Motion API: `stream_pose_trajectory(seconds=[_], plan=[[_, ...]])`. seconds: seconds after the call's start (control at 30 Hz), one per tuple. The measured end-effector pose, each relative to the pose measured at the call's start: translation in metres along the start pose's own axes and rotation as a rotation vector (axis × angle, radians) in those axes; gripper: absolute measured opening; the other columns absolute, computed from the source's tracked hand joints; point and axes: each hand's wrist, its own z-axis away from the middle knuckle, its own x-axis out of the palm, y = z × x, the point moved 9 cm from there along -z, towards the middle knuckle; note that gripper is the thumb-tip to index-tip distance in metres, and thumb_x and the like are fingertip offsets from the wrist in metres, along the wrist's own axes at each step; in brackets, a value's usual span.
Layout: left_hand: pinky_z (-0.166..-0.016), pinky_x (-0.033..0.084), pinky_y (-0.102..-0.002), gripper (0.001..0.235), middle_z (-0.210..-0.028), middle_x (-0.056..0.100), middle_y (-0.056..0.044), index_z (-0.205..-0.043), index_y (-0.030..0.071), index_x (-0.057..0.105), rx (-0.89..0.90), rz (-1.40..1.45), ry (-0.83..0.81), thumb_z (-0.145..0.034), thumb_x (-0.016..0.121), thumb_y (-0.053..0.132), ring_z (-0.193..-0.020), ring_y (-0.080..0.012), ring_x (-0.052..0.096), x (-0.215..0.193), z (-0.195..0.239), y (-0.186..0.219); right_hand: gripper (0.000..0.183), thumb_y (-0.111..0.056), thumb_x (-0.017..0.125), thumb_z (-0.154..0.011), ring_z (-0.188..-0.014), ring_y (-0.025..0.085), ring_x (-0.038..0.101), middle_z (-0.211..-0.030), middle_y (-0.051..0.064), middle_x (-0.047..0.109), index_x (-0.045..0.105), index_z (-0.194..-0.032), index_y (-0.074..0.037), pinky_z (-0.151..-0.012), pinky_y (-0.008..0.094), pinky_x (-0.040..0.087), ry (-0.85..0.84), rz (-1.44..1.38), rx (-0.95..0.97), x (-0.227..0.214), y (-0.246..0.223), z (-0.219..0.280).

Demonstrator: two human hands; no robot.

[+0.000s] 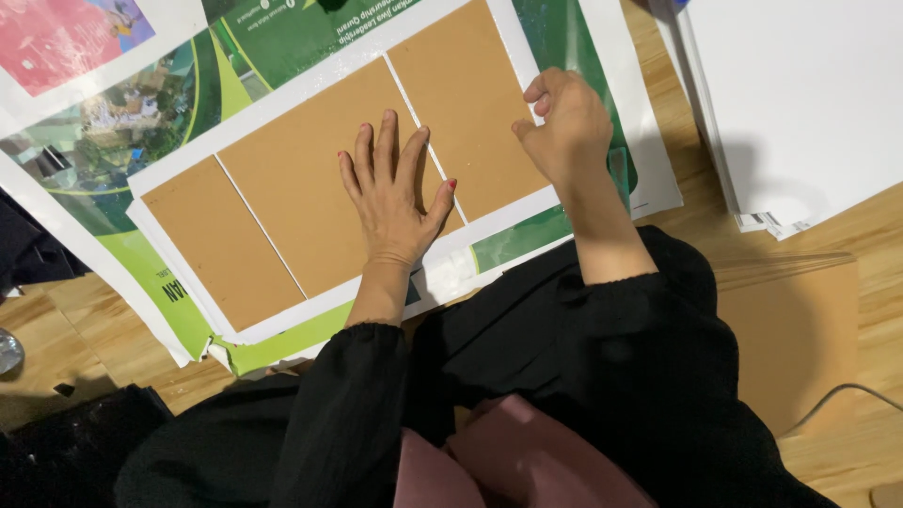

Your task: Applying glue to a sheet with a roller and attaching cardboard panels to assemble a folder.

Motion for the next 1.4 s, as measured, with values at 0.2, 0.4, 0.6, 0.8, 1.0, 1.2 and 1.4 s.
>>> stream_pose_trajectory(seconds=[0.2,0.4,0.6,0.8,1.0,1.2,1.4], plan=[[-0.111,0.002,-0.051,0.065,-0.144,0.029,-0.002,-0.134,0.013,0.035,-0.091,0.232,-0.043,-0.087,0.026,0.056,-0.136,-0.028,0.017,-0.009,0.0,-0.011,0.022,-0.016,0.065,-0.064,-0.067,0.02,0.057,-0.074,-0.004,0.058,0.058,-0.084,-0.018,-0.055,0.037,0.044,0.01,-0.004,0.0,-0.004,-0.002,0.009],[-0.106,0.011,-0.056,0.062,-0.143,0.026,-0.018,-0.134,0.011,0.033,0.032,0.282,0.147,-0.089,0.046,0.051,-0.135,-0.0355,0.019,-0.08,0.044,-0.064,0.024,-0.009,0.051,-0.069,-0.051,0.006,0.049,-0.054,-0.009,0.048,0.063,-0.089,-0.015,-0.062,0.022,0.046,0.198,-0.421,-0.01,-0.038,0.007,0.033],[-0.101,0.023,-0.045,0.056,-0.125,0.042,-0.028,-0.123,-0.001,0.046,-0.347,0.079,0.302,-0.076,0.064,0.025,-0.122,-0.0395,0.033,-0.147,0.158,-0.251,0.025,-0.007,0.051,-0.067,-0.065,0.007,0.057,-0.08,0.004,0.066,0.066,-0.088,-0.007,-0.057,0.015,0.044,0.47,-0.645,-0.213,-0.05,0.04,0.044],[-0.072,0.038,-0.072,0.047,-0.12,0.046,-0.02,-0.121,0.013,0.048,-1.167,0.949,0.344,-0.084,0.062,0.038,-0.11,-0.0514,0.042,-0.062,0.239,-0.376,0.016,-0.02,0.057,-0.078,-0.063,0.012,0.057,-0.07,-0.003,0.059,0.066,-0.092,-0.022,-0.062,0.029,0.045,0.248,-0.239,-0.138,-0.017,0.025,0.069],[-0.062,0.044,-0.069,0.045,-0.087,0.062,-0.003,-0.104,0.031,0.061,-1.282,0.336,0.012,-0.067,0.062,0.057,-0.086,-0.0357,0.062,0.037,0.275,-0.435,0.018,-0.013,0.062,-0.081,-0.08,0.025,0.06,-0.086,0.004,0.053,0.064,-0.098,-0.014,-0.071,0.038,0.049,0.125,0.36,-0.455,0.003,-0.023,0.104],[-0.079,0.048,-0.045,0.045,-0.091,0.063,-0.014,-0.1,0.003,0.063,-1.297,0.272,-0.114,-0.071,0.053,0.036,-0.094,-0.0335,0.06,-0.061,0.238,-0.331,0.017,-0.02,0.059,-0.078,-0.073,0.021,0.061,-0.073,-0.005,0.06,0.067,-0.089,-0.031,-0.063,0.034,0.048,0.219,-0.003,-0.091,0.003,0.102,0.006],[-0.083,0.043,-0.049,0.056,-0.103,0.06,-0.023,-0.107,-0.005,0.06,-1.229,0.174,-0.199,-0.073,0.055,0.04,-0.105,-0.0373,0.053,-0.077,0.234,-0.315,0.025,-0.002,0.042,-0.074,-0.043,0.014,0.059,-0.065,0.005,0.059,0.063,-0.087,-0.008,-0.035,0.029,0.051,0.299,-0.704,0.314,-0.006,0.125,0.011]])
